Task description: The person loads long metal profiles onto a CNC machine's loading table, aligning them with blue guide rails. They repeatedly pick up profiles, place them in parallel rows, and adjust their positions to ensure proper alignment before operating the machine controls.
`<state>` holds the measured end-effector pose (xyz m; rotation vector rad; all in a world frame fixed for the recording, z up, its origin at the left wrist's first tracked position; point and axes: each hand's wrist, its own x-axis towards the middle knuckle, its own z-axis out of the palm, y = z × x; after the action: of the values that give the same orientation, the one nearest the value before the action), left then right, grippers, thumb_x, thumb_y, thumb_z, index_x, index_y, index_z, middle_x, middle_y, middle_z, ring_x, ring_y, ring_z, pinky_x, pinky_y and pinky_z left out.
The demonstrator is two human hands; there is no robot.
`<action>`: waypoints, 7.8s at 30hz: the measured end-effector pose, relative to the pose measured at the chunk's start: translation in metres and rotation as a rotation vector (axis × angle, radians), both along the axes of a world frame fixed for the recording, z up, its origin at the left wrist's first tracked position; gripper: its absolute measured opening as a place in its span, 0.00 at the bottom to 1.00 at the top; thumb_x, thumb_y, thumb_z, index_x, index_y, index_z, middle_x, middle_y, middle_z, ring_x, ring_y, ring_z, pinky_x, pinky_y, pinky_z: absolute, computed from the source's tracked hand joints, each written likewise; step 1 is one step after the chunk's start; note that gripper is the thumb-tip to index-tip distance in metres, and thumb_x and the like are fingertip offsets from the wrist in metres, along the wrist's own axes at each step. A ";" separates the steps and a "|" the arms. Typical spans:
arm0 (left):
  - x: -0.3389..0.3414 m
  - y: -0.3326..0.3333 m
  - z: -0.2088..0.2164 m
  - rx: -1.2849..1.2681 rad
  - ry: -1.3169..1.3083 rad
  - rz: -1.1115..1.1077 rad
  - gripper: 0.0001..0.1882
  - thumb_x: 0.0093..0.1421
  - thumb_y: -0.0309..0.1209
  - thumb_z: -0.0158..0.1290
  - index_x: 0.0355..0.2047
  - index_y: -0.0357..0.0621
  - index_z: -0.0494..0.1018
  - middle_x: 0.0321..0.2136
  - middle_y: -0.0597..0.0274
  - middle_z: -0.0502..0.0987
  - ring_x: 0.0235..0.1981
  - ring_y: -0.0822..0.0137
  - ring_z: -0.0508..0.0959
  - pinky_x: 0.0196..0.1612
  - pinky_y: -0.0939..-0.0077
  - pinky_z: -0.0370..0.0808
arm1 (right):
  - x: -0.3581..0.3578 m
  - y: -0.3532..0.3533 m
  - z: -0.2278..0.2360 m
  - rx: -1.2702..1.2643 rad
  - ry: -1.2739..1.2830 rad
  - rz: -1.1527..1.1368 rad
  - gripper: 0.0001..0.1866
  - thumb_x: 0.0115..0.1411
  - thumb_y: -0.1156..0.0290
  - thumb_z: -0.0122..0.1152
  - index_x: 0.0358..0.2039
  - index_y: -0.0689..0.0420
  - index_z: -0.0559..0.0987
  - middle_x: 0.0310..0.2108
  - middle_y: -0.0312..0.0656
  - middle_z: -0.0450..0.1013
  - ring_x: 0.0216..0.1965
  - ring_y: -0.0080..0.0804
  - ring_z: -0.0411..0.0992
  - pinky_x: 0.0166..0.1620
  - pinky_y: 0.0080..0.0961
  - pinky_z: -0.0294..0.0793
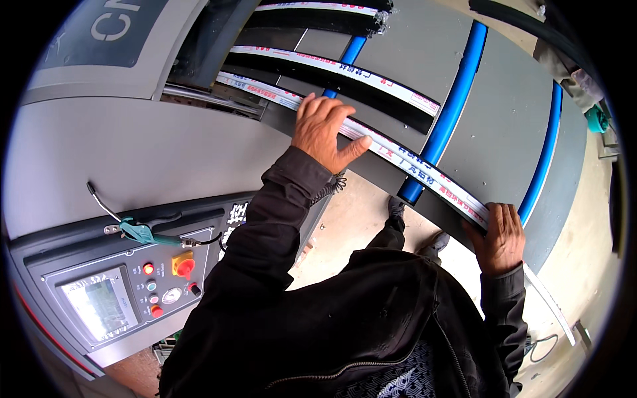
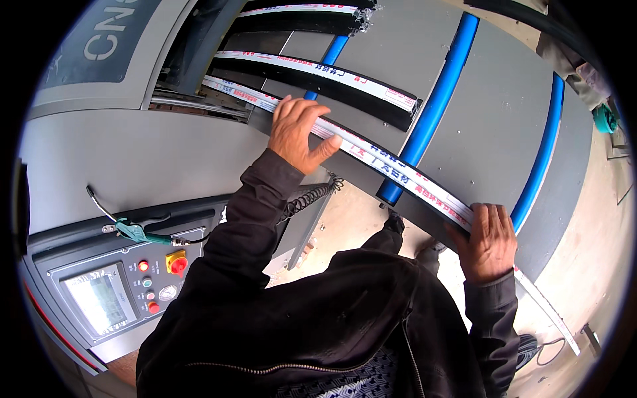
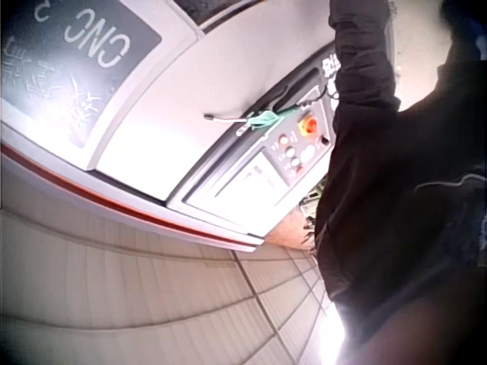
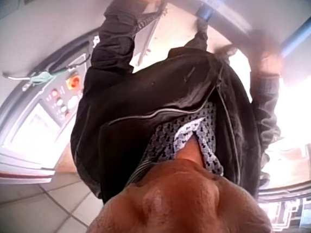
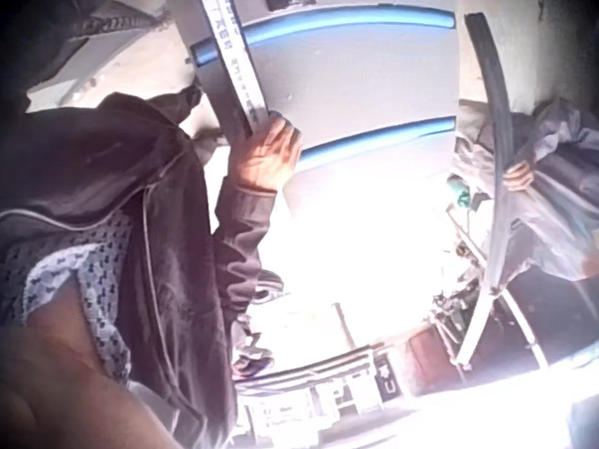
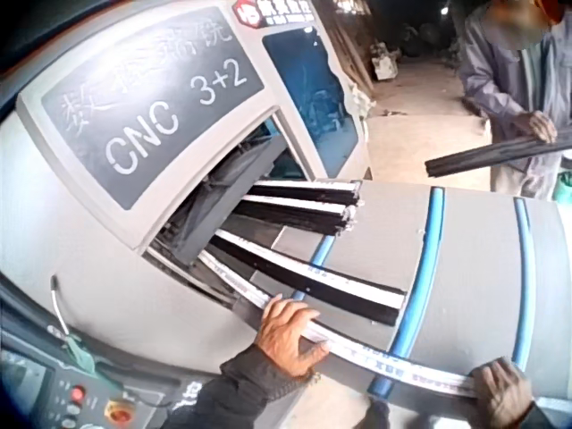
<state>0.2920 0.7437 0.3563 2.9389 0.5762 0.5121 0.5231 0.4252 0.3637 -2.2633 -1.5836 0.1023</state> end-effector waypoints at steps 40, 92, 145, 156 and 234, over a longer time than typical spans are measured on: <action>0.050 -0.053 -0.018 -0.092 -0.010 -0.032 0.19 0.72 0.37 0.40 0.33 0.39 0.77 0.34 0.55 0.80 0.40 0.54 0.76 0.50 0.60 0.67 | 0.015 -0.126 0.003 0.032 -0.055 -0.357 0.29 0.50 0.55 0.75 0.46 0.60 0.79 0.40 0.47 0.78 0.45 0.44 0.78 0.59 0.51 0.72; 0.073 -0.071 -0.010 -0.207 0.092 -0.092 0.08 0.60 0.29 0.50 0.31 0.38 0.77 0.35 0.55 0.79 0.38 0.59 0.77 0.49 0.66 0.69 | 0.025 -0.178 -0.014 0.050 -0.085 -0.376 0.23 0.55 0.66 0.72 0.51 0.56 0.80 0.45 0.46 0.80 0.51 0.44 0.77 0.63 0.53 0.68; 0.055 -0.017 -0.006 -0.108 0.250 0.316 0.20 0.67 0.40 0.58 0.45 0.32 0.79 0.41 0.51 0.82 0.43 0.61 0.80 0.50 0.69 0.76 | 0.136 -0.430 -0.122 1.665 0.827 -1.266 0.14 0.66 0.70 0.60 0.49 0.64 0.79 0.40 0.41 0.80 0.42 0.25 0.76 0.44 0.25 0.79; 0.025 -0.015 -0.010 -0.188 0.174 0.161 0.19 0.69 0.41 0.55 0.45 0.34 0.78 0.41 0.53 0.80 0.42 0.62 0.77 0.49 0.67 0.74 | 0.132 -0.427 -0.124 1.688 0.917 -1.308 0.17 0.67 0.70 0.62 0.53 0.62 0.78 0.48 0.42 0.78 0.45 0.28 0.76 0.45 0.26 0.80; -0.025 0.107 -0.009 0.031 0.127 0.008 0.39 0.22 0.47 0.79 0.33 0.42 0.75 0.32 0.59 0.78 0.38 0.53 0.77 0.48 0.60 0.71 | -0.031 0.182 -0.001 0.000 0.225 0.407 0.27 0.43 0.78 0.72 0.44 0.67 0.73 0.35 0.52 0.73 0.39 0.48 0.74 0.43 0.38 0.78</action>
<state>0.2672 0.8506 0.3474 3.0161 0.5993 0.3404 0.4921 0.6076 0.3627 -1.8223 -1.8879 0.4463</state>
